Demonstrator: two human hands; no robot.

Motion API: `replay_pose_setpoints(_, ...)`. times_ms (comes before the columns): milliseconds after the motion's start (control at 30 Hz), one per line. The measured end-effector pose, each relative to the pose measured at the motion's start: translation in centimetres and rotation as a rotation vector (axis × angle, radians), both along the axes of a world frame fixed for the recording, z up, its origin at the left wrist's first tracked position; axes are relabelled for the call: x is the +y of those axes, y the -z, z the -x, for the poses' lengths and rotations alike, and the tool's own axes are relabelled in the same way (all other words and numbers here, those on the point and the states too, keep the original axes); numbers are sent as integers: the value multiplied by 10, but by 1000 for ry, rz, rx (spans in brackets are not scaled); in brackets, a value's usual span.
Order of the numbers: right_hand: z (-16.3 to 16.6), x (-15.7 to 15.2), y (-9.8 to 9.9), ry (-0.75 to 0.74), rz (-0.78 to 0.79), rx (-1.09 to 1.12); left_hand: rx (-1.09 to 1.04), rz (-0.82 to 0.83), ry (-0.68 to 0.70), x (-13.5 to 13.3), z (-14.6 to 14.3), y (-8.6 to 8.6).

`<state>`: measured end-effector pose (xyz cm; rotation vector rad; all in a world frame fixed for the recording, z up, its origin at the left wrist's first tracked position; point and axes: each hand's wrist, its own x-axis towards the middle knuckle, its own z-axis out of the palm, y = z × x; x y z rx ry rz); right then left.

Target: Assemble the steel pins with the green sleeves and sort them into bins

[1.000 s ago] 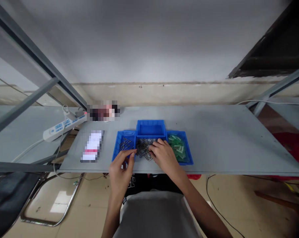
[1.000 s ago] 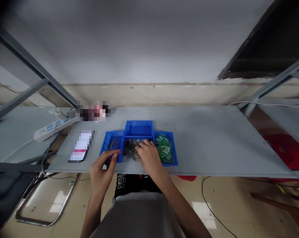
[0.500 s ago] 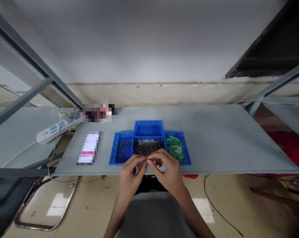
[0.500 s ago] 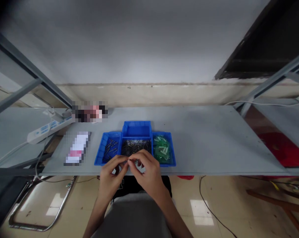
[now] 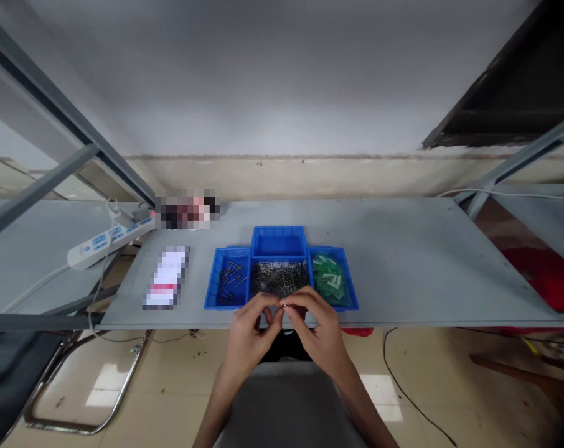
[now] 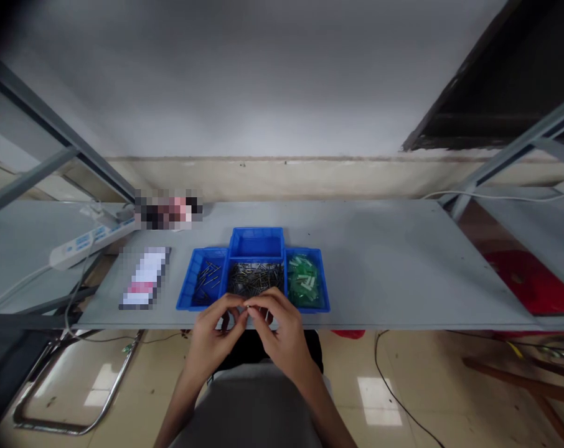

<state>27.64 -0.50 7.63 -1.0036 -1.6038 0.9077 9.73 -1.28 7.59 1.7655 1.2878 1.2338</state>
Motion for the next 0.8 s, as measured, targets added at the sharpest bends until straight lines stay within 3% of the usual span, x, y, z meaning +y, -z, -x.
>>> replay_pose_setpoints(800, 3, -2, 0, 29, -22, 14, -40, -21, -21, 0, -1, 7)
